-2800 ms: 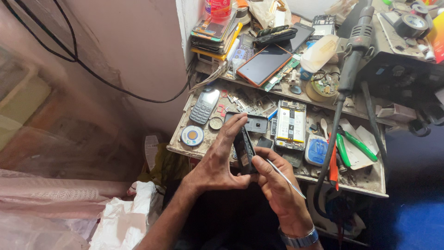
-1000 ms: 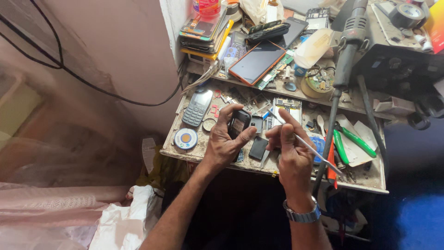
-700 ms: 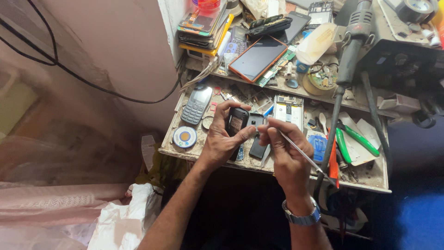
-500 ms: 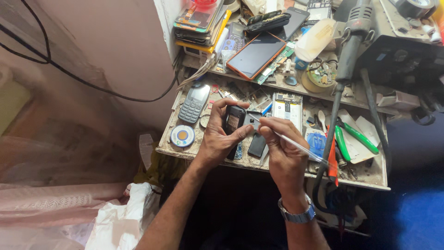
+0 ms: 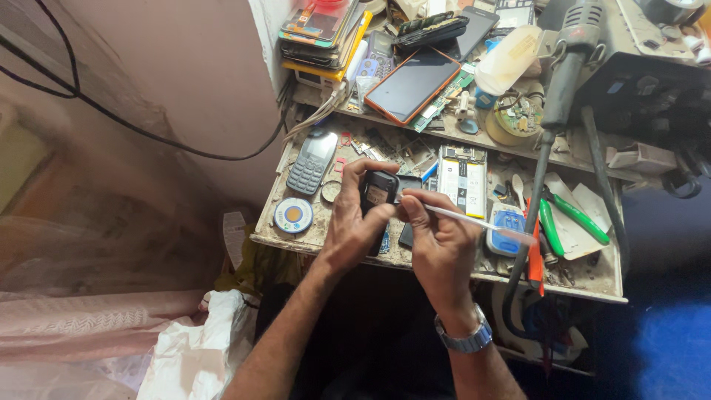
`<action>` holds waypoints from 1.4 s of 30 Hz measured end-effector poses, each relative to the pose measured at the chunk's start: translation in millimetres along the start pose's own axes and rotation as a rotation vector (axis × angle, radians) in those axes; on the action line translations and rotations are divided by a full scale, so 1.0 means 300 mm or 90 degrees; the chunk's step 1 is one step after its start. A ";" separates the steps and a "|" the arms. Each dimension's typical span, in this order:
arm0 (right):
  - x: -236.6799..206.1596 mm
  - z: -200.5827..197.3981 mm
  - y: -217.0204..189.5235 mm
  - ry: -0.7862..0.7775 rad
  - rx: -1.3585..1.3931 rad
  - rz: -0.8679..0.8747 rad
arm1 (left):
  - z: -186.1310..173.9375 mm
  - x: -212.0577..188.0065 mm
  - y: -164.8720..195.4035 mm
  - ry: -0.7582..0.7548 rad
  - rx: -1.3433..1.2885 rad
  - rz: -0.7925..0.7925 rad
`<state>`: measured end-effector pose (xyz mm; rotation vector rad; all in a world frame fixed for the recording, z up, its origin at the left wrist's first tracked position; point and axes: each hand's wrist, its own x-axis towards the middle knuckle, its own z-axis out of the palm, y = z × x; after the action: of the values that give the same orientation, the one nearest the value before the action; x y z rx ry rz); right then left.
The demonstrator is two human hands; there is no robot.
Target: The person disassembles a mobile phone on a workbench using a screwdriver and a thin tool to pry open the casing and remove internal components.
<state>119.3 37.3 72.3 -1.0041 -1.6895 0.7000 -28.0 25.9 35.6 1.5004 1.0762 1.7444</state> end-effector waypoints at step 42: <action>-0.029 -0.009 -0.057 -0.044 0.009 -0.094 | 0.059 0.035 -0.030 0.197 -0.029 -0.085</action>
<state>118.1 21.4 83.1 -0.8444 -1.7963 0.6557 -13.2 42.8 33.8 1.1263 1.2480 1.9320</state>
